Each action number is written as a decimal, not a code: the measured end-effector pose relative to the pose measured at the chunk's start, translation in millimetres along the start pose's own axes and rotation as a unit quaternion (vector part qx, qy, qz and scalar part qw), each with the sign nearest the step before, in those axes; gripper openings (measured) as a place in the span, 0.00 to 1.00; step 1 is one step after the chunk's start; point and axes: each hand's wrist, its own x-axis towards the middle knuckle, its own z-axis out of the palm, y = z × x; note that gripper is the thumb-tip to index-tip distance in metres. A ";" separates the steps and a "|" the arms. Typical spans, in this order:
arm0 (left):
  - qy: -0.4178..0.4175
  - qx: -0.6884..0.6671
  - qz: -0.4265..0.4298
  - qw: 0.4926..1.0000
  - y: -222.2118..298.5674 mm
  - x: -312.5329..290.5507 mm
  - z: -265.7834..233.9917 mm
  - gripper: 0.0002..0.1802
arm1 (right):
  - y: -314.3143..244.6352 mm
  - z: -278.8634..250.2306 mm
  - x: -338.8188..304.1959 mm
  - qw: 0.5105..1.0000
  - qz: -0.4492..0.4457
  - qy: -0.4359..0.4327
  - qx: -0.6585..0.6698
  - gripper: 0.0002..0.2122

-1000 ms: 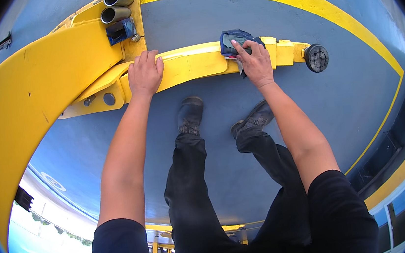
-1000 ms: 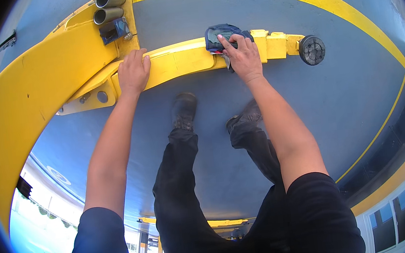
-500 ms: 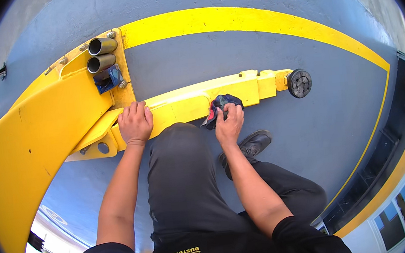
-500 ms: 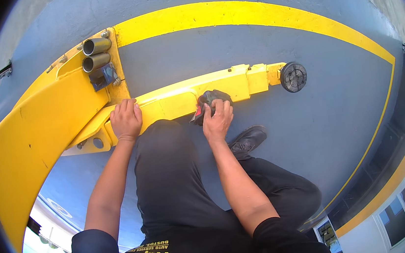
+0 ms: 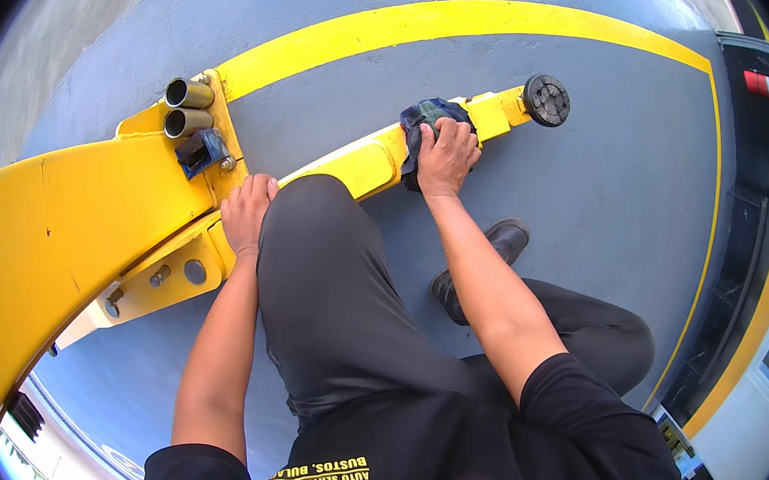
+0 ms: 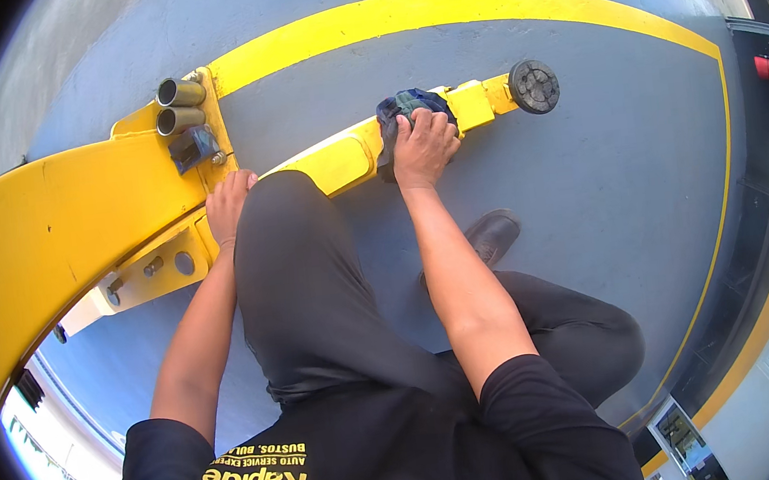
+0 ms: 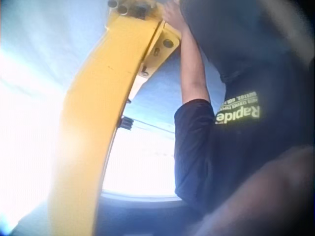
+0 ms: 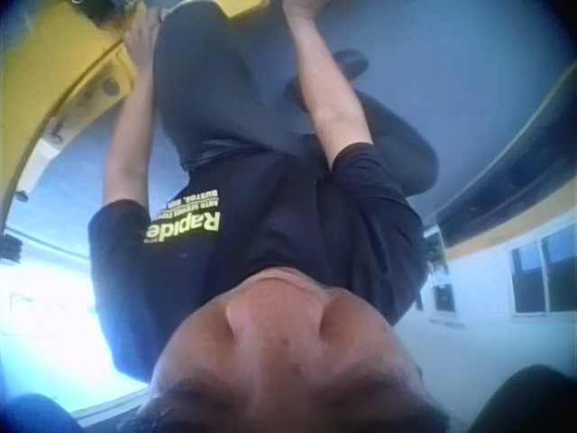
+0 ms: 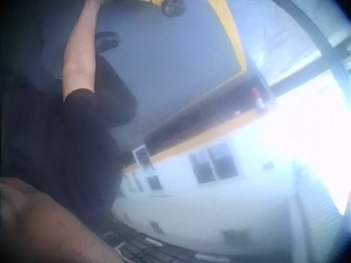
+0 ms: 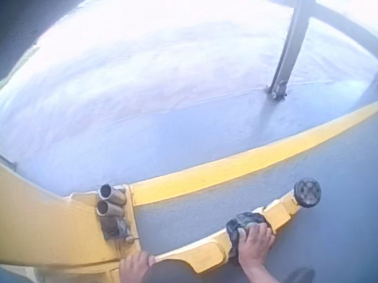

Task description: The person wipes the yellow arms and black motor housing of a car lift with a dark cloth. They move around the lift, kneeling and standing to reach different sections, and continue wiping until the end of the clip.

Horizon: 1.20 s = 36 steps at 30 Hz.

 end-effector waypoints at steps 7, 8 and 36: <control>-0.015 0.031 -0.003 0.999 2.1 1.7 1.1 0.14 | -14.2 0.5 -44.3 0.998 -0.051 -0.041 -0.002 0.11; -0.015 0.033 0.000 0.999 2.4 1.8 0.4 0.14 | -11.0 4.0 -39.9 0.997 -0.055 -0.056 -0.028 0.11; -0.027 0.023 0.017 0.999 -1.7 0.8 -0.3 0.17 | 48.5 18.8 69.4 0.991 0.119 0.003 -0.057 0.11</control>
